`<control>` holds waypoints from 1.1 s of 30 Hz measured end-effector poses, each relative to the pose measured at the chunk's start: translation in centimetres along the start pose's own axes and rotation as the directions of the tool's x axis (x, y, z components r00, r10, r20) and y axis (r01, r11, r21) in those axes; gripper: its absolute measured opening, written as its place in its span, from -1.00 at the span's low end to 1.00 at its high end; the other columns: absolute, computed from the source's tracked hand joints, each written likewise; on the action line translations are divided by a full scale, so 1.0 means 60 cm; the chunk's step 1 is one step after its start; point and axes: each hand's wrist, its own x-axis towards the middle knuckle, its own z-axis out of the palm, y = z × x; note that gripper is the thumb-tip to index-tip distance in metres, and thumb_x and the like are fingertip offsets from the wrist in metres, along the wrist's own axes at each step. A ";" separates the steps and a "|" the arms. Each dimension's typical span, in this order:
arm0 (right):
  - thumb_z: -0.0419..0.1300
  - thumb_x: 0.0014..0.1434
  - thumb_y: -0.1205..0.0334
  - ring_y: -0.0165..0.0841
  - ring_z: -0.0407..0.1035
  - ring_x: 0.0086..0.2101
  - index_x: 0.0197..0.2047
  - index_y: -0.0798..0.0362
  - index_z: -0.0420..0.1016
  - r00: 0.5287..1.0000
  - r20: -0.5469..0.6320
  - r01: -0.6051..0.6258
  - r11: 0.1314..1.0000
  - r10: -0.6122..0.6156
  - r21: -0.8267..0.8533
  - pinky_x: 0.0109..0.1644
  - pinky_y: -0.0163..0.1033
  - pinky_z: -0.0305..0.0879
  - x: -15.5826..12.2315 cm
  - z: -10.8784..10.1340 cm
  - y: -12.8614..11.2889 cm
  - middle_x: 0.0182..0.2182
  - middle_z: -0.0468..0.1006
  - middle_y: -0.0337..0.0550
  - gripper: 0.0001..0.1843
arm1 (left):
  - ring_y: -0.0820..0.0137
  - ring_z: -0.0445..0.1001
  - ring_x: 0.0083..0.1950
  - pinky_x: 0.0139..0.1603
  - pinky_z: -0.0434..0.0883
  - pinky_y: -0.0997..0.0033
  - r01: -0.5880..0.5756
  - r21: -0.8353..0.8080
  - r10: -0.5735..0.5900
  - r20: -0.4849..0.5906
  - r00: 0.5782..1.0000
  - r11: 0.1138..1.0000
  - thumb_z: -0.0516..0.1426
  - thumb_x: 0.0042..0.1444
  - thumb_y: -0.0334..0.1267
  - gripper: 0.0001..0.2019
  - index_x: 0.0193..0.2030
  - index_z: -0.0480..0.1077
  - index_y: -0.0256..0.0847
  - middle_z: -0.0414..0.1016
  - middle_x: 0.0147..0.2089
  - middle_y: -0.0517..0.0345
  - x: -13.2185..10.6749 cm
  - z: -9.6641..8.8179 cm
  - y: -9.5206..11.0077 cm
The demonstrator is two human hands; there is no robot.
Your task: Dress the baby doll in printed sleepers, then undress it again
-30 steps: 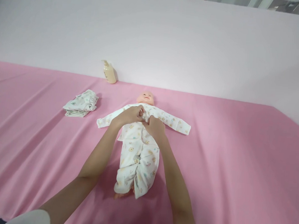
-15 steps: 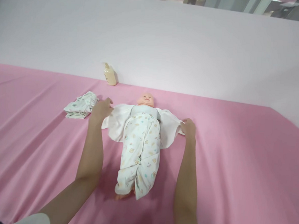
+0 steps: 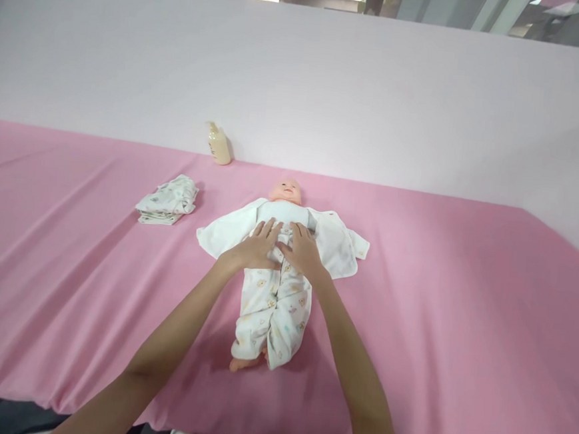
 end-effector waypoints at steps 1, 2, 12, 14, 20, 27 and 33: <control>0.13 0.17 0.10 -0.14 0.11 0.19 0.23 0.21 0.13 1.000 0.009 0.012 1.000 -0.012 -0.017 0.19 -0.02 0.14 -0.012 -0.001 0.005 0.17 0.24 0.19 -0.37 | -0.12 -0.41 0.43 0.24 0.04 -0.18 -0.029 0.008 0.029 -0.026 0.999 1.000 0.18 -0.06 -0.01 0.02 0.40 -0.35 -0.23 -0.48 0.45 -0.20 -0.015 0.008 0.001; 0.16 0.15 0.10 -0.13 0.15 0.17 0.23 0.21 0.13 0.999 0.022 0.025 0.999 -0.024 -0.031 0.17 -0.02 0.16 -0.026 -0.003 0.009 0.15 0.26 0.18 -0.35 | -0.11 -0.38 0.43 0.25 0.05 -0.17 -0.057 0.012 0.058 -0.050 0.997 0.998 0.17 -0.03 0.00 -0.02 0.40 -0.31 -0.23 -0.42 0.45 -0.21 -0.031 0.015 0.001; 0.03 0.20 0.36 -0.19 0.29 -0.18 -0.16 0.12 0.41 0.994 -0.100 0.016 0.971 -0.041 -0.239 -0.02 -0.13 0.19 -0.129 0.020 -0.014 -0.28 0.48 -0.04 -0.82 | 0.06 0.21 0.15 0.06 0.21 0.05 -0.029 0.163 0.090 -0.380 0.920 0.986 0.00 0.17 0.03 -0.38 0.29 0.05 -0.27 0.25 0.13 -0.18 -0.125 0.096 0.012; 0.03 0.16 0.39 -0.18 0.27 -0.19 -0.17 0.14 0.40 0.993 -0.107 0.014 0.966 -0.043 -0.257 -0.02 -0.13 0.19 -0.128 0.024 -0.013 -0.29 0.45 -0.02 -0.81 | 0.10 0.27 0.05 0.03 0.21 0.09 0.024 0.142 0.042 -0.442 0.896 0.990 -0.04 0.20 0.03 -0.49 0.17 0.20 -0.27 0.31 0.03 -0.14 -0.125 0.110 0.014; 0.03 0.10 0.43 -0.13 0.21 -0.11 -0.25 0.15 0.39 0.977 -0.188 0.030 0.936 -0.102 -0.352 0.01 -0.09 0.20 -0.129 0.028 -0.011 -0.19 0.35 0.08 -0.84 | 0.10 0.33 -0.02 -0.01 0.19 0.10 0.033 0.154 0.046 -0.482 0.875 0.988 -0.06 0.22 -0.05 -0.66 -0.18 0.39 -0.26 0.39 -0.11 -0.12 -0.114 0.117 0.006; -0.04 0.12 0.39 -0.21 0.28 -0.29 -0.30 0.09 0.39 0.975 -0.075 0.189 0.956 -0.210 -0.223 -0.16 -0.12 0.25 -0.152 0.042 0.028 -0.38 0.42 -0.04 -0.81 | 0.20 0.48 -0.22 -0.04 0.22 0.19 -0.030 0.129 0.070 -0.314 0.947 0.991 -0.14 0.27 -0.14 -0.63 -0.12 0.40 -0.29 0.54 -0.31 -0.09 -0.109 0.117 0.006; 0.06 0.14 0.23 -0.21 0.34 -0.26 -0.23 0.11 0.39 0.993 -0.044 0.111 0.993 -0.113 -0.047 -0.14 -0.13 0.27 -0.167 0.027 0.015 -0.33 0.49 -0.03 -0.83 | 0.18 0.50 -0.25 -0.10 0.30 0.18 0.013 0.032 -0.002 -0.310 0.951 0.999 -0.10 0.24 -0.10 -0.69 -0.19 0.35 -0.26 0.54 -0.30 -0.05 -0.132 0.110 0.017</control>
